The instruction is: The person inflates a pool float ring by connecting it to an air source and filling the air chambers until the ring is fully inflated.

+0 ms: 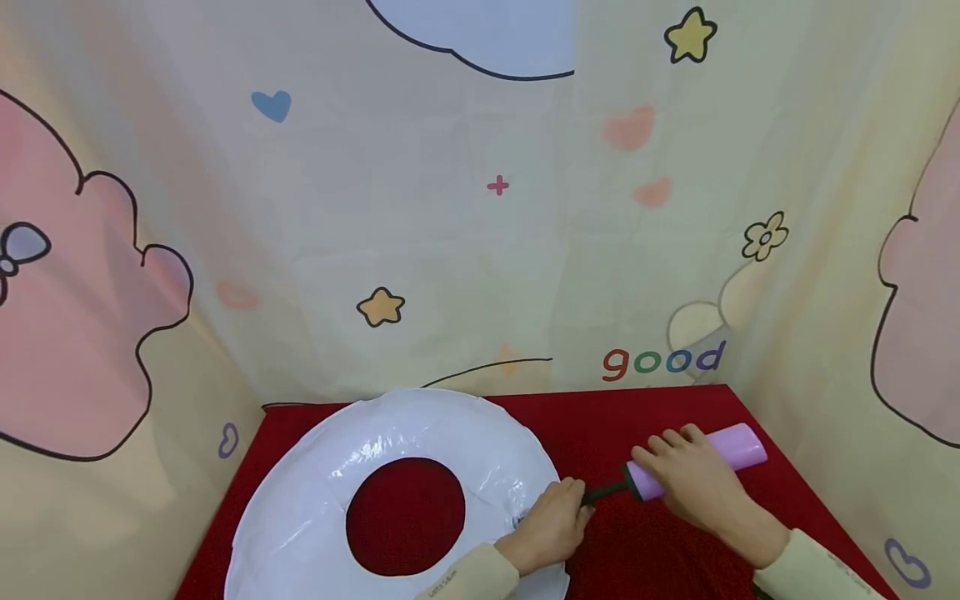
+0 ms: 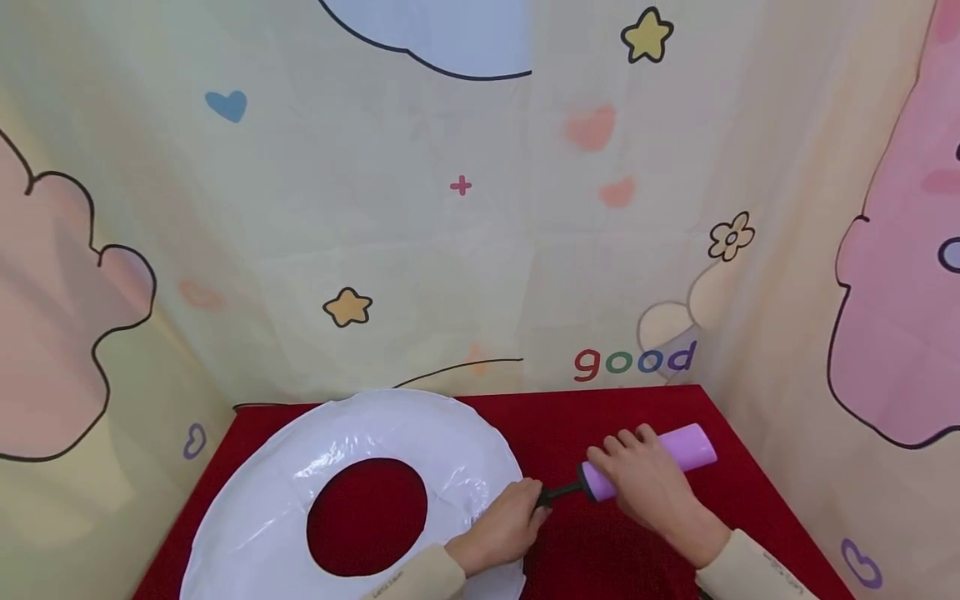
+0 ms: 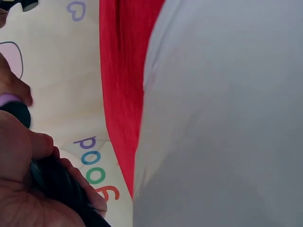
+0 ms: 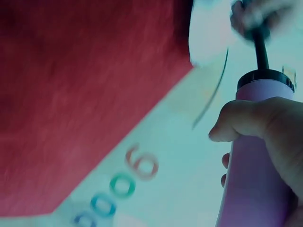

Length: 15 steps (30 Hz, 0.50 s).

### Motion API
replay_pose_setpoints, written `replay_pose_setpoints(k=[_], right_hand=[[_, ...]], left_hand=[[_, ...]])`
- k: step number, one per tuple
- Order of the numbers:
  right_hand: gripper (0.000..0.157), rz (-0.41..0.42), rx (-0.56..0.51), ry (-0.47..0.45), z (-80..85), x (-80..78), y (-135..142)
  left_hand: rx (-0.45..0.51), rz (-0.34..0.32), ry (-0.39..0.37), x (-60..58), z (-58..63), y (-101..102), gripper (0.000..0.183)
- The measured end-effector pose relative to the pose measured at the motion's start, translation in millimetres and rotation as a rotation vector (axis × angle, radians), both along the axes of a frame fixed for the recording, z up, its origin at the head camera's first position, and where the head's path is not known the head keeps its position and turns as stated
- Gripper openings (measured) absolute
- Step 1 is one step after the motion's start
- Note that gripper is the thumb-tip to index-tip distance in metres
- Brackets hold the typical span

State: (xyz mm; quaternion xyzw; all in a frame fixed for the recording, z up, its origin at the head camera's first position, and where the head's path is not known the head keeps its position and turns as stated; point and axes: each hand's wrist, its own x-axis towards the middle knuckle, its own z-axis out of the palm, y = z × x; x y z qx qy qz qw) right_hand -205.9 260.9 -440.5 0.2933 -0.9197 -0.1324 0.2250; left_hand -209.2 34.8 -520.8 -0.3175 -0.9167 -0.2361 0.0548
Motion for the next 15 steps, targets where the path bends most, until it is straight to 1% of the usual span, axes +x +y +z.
replay_pose_setpoints(k=[2, 4, 5, 7, 10, 13, 15], right_hand=[[0.054, -0.009, -0.020, 0.034, 7.9, 1.9, 21.5], [0.051, -0.021, -0.043, 0.070, 14.2, 2.5, 37.7], [0.050, -0.028, -0.056, 0.086, 15.7, 2.6, 42.0], [0.047, -0.034, -0.060, 0.102, 12.2, 2.5, 41.1], [0.046, -0.023, -0.021, 0.062, -4.5, 3.7, 15.6], [0.044, -0.016, 0.005, 0.045, -22.5, 3.1, -20.0], [0.044, -0.019, 0.006, 0.053, -28.1, 1.7, -36.9]], left_hand=[[0.011, -0.010, -0.042, 1.7, -2.6, -0.2, 0.015], [0.013, -0.012, -0.063, 2.0, -4.7, -0.5, 0.014], [0.018, -0.011, -0.071, 1.7, -4.9, -0.4, 0.014], [0.013, -0.016, -0.061, 0.6, -4.9, 0.7, 0.014], [0.010, -0.019, -0.017, -0.3, -5.7, 6.2, 0.012], [-0.004, 0.021, 0.056, 0.9, -7.5, 11.6, 0.009], [-0.017, 0.059, 0.107, 1.9, -6.4, 13.3, 0.006]])
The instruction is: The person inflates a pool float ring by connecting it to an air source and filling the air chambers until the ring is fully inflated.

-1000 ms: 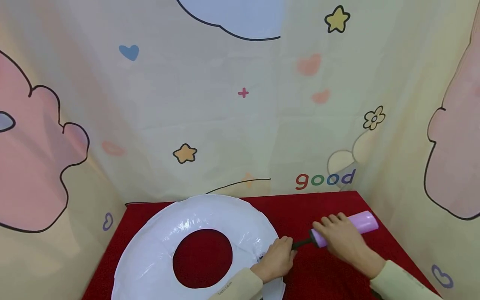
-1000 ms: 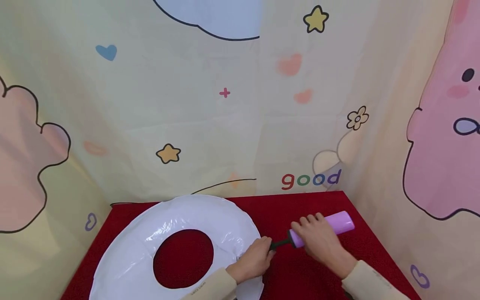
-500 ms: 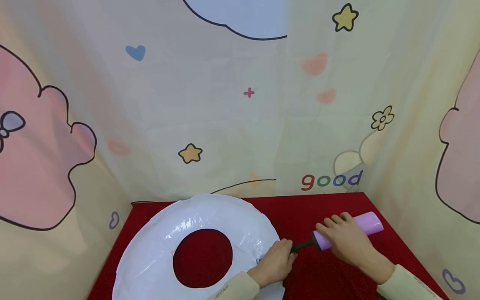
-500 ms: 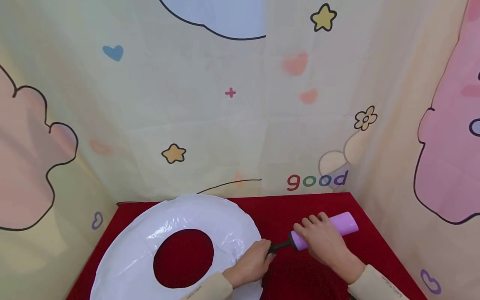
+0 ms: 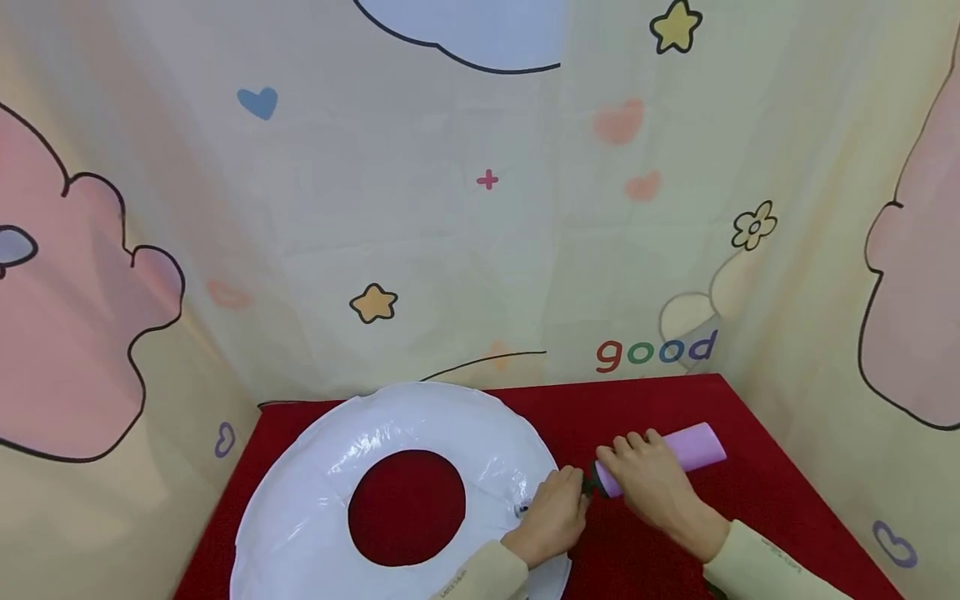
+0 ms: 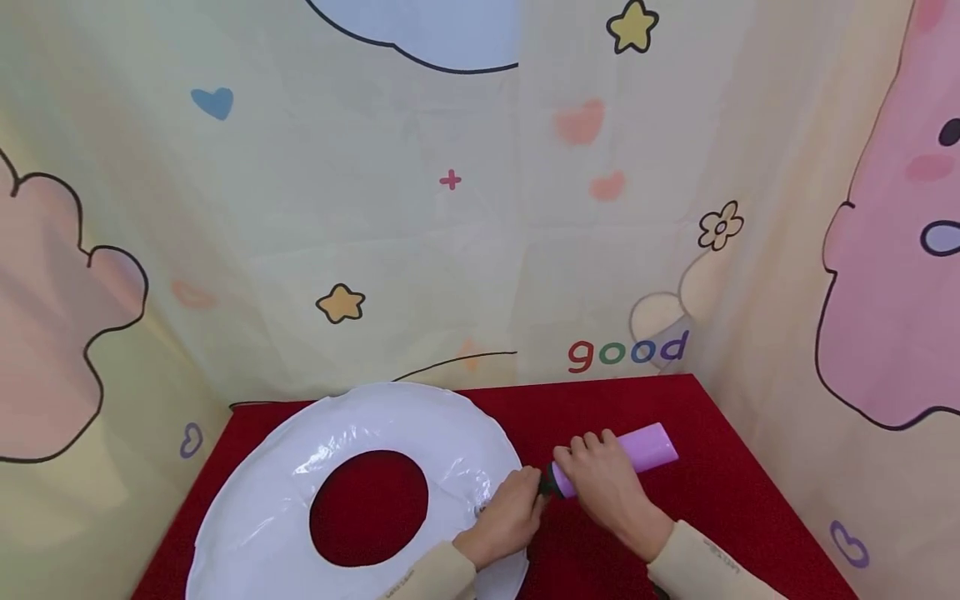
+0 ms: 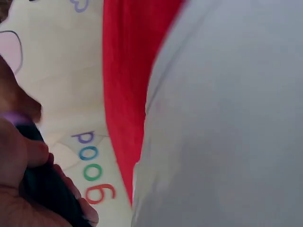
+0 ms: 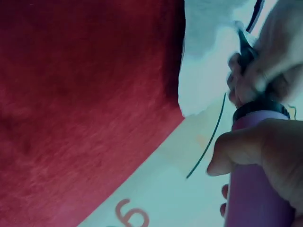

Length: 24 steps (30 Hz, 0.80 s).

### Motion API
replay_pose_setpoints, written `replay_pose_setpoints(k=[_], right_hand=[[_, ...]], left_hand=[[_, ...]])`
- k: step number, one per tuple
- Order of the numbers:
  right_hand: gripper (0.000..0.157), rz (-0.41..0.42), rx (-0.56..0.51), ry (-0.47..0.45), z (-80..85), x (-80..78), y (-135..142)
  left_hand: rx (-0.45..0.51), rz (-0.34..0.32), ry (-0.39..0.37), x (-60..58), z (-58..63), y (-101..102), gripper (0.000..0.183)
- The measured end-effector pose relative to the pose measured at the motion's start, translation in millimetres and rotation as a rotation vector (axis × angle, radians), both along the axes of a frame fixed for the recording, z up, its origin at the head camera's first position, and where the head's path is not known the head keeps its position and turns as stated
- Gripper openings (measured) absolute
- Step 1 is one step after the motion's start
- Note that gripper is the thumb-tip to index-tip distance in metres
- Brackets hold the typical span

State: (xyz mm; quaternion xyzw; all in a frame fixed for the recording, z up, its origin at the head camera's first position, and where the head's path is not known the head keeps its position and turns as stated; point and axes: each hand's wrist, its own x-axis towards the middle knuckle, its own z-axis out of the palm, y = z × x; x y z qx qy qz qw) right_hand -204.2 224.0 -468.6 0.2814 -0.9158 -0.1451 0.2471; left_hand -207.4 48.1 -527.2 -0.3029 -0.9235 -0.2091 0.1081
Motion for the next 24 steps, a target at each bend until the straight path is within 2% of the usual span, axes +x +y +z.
replay_pose_setpoints(k=[2, 5, 9, 12, 15, 18, 24], right_hand=[[0.046, -0.002, -0.005, -0.002, -2.1, -1.5, -8.1], [0.053, 0.012, -0.009, -0.045, 1.8, -2.0, -4.4], [0.053, 0.019, -0.021, -0.051, 17.4, -1.6, 25.6], [0.048, 0.007, -0.036, -0.004, 32.2, -2.1, 56.6], [0.047, -0.015, -0.050, 0.019, 40.5, -0.8, 72.8], [0.049, -0.009, -0.032, -0.003, 34.5, 1.4, 60.2], [0.053, -0.003, 0.001, -0.014, 13.7, 3.5, 4.9]], left_hand=[[-0.019, 0.022, 0.042, 0.9, 2.8, -1.3, 0.006], [-0.040, 0.021, 0.051, 2.1, 7.6, -8.5, 0.009], [-0.015, -0.006, -0.002, 1.9, 6.3, -13.8, 0.014], [-0.005, -0.004, -0.044, 1.5, 1.6, -17.1, 0.014], [-0.008, 0.008, -0.051, 2.3, -1.2, -19.1, 0.014], [-0.001, -0.005, -0.030, 3.5, 0.9, -15.5, 0.013], [-0.011, -0.008, 0.027, 3.3, 10.9, -4.2, 0.009]])
